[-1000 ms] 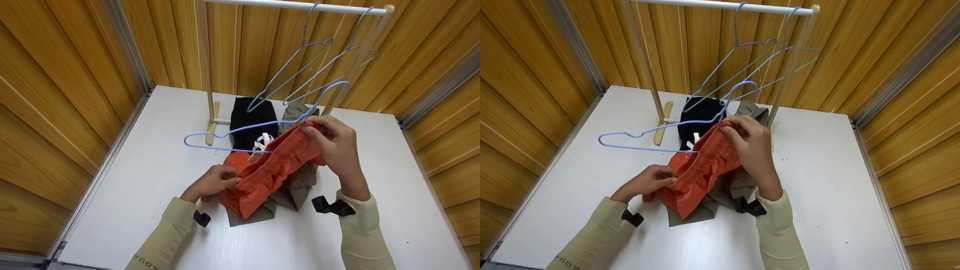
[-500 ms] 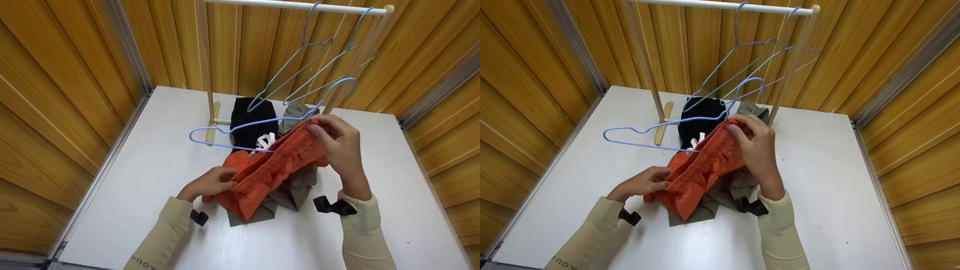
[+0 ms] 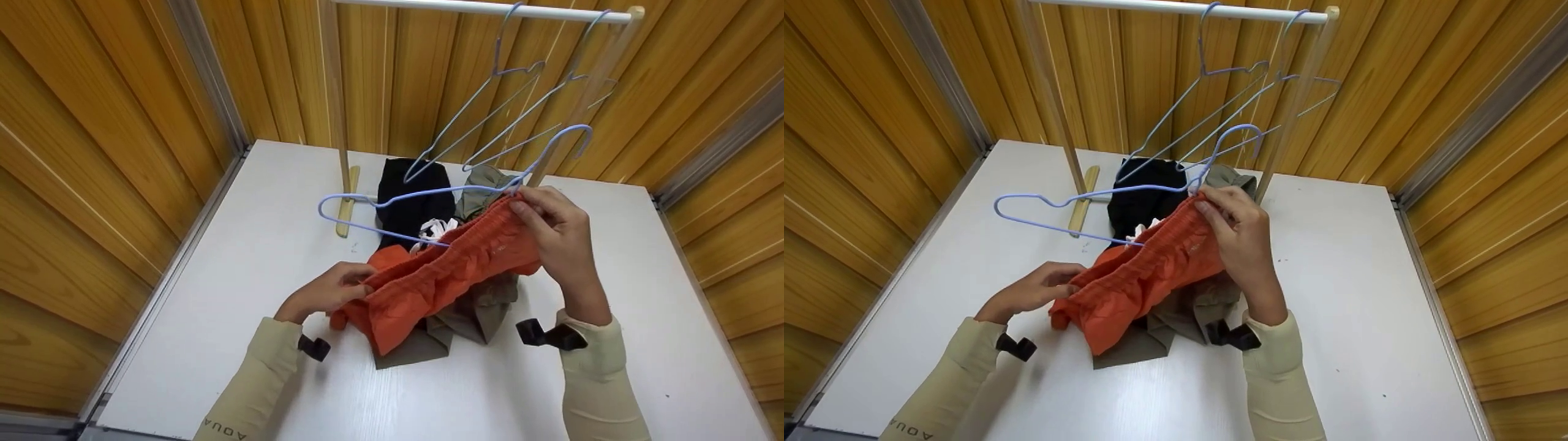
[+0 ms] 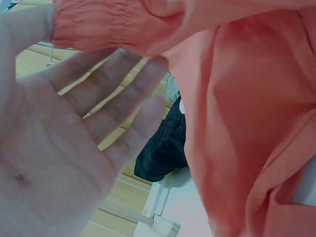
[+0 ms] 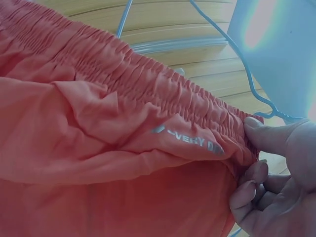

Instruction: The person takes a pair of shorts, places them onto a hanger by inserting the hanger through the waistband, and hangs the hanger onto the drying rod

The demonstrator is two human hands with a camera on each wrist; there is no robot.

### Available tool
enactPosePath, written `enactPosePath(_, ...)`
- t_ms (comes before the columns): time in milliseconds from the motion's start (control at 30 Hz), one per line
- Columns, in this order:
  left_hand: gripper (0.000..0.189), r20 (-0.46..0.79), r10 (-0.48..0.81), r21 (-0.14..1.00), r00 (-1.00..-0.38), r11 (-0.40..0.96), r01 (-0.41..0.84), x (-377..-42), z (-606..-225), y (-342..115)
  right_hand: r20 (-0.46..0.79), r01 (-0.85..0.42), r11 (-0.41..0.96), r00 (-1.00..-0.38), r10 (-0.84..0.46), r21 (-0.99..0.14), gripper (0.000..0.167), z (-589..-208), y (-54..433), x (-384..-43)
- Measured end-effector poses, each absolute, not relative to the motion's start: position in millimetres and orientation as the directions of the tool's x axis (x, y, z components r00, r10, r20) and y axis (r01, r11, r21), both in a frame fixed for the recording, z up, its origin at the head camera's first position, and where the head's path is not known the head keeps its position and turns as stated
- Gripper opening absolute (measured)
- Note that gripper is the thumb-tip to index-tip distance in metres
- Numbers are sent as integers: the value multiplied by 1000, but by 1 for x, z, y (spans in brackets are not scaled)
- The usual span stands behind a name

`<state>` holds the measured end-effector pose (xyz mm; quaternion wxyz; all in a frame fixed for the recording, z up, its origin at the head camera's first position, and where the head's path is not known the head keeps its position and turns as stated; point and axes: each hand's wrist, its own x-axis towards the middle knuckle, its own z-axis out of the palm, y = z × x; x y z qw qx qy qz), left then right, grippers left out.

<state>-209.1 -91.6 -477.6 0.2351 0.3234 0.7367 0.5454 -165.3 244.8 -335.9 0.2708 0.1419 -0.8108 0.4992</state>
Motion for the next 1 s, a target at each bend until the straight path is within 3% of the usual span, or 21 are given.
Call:
enactPosePath(267,26,141,711,967,-689,51,251,-210,-466,-103,584,-516,440,-811,26,-735,20,-339,246,-167)
enactPosePath(600,18,359,553,924,-751,-96,371,-209,-444,-108,554,-500,475,-832,-30,-724,21,-341,250,-166)
enactPosePath(1000,18,423,437,900,-794,-97,426,-204,-419,-124,519,-489,506,-850,-94,-710,26,-343,252,-166)
